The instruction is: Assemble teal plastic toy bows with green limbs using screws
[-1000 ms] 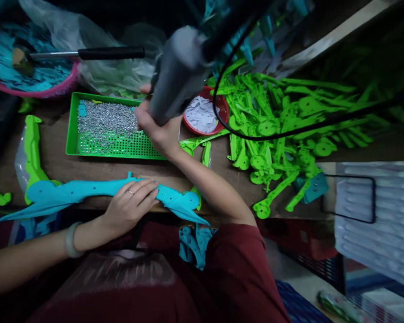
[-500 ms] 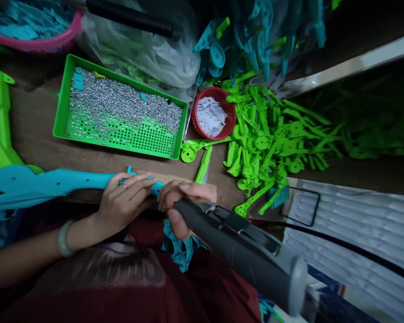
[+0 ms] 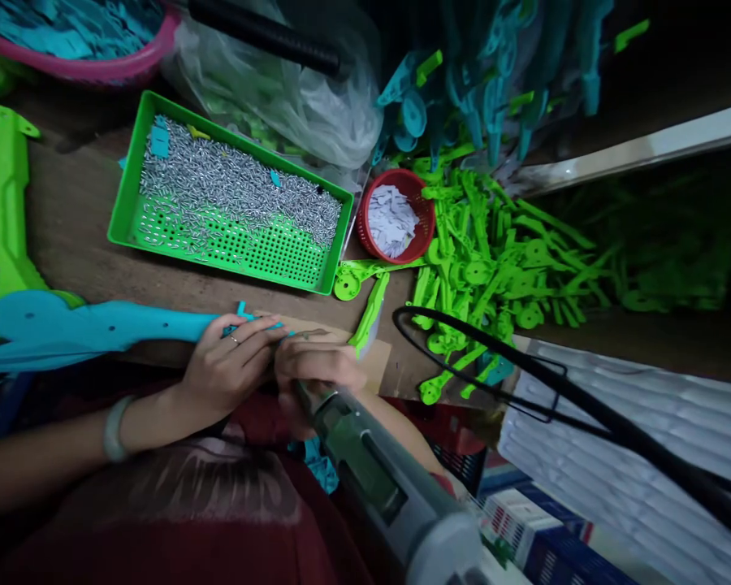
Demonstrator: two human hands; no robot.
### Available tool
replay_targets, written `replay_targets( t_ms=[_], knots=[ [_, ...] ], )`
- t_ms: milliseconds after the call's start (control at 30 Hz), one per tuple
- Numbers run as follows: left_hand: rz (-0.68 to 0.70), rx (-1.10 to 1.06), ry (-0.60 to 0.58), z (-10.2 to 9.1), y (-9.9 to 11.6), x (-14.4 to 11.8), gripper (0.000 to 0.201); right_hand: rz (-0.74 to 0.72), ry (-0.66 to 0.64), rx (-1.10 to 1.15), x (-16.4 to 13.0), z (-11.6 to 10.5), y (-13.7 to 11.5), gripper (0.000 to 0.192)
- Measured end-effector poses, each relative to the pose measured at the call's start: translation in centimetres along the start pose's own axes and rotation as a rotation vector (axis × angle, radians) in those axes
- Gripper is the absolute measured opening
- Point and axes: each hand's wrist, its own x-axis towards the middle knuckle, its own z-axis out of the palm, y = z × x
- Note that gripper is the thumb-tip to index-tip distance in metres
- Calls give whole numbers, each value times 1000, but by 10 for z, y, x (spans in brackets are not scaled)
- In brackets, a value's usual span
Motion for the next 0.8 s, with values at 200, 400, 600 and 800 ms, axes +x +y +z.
replay_targets(
  t_ms=[200,400,600,800],
  knots=[
    [49,164,-102,-1,12,1,23,-99,97,181,47,-21,2,22],
    [252,277,-231,8,30,2,32,-120,549,-15,118,-8,64,26],
    [299,248,-62,31,29,-5,23,-145,488,132,120,3,80,22],
    [318,175,-46,44,27,-6,20,-64,506,-129,115,-2,91,38]
  ],
)
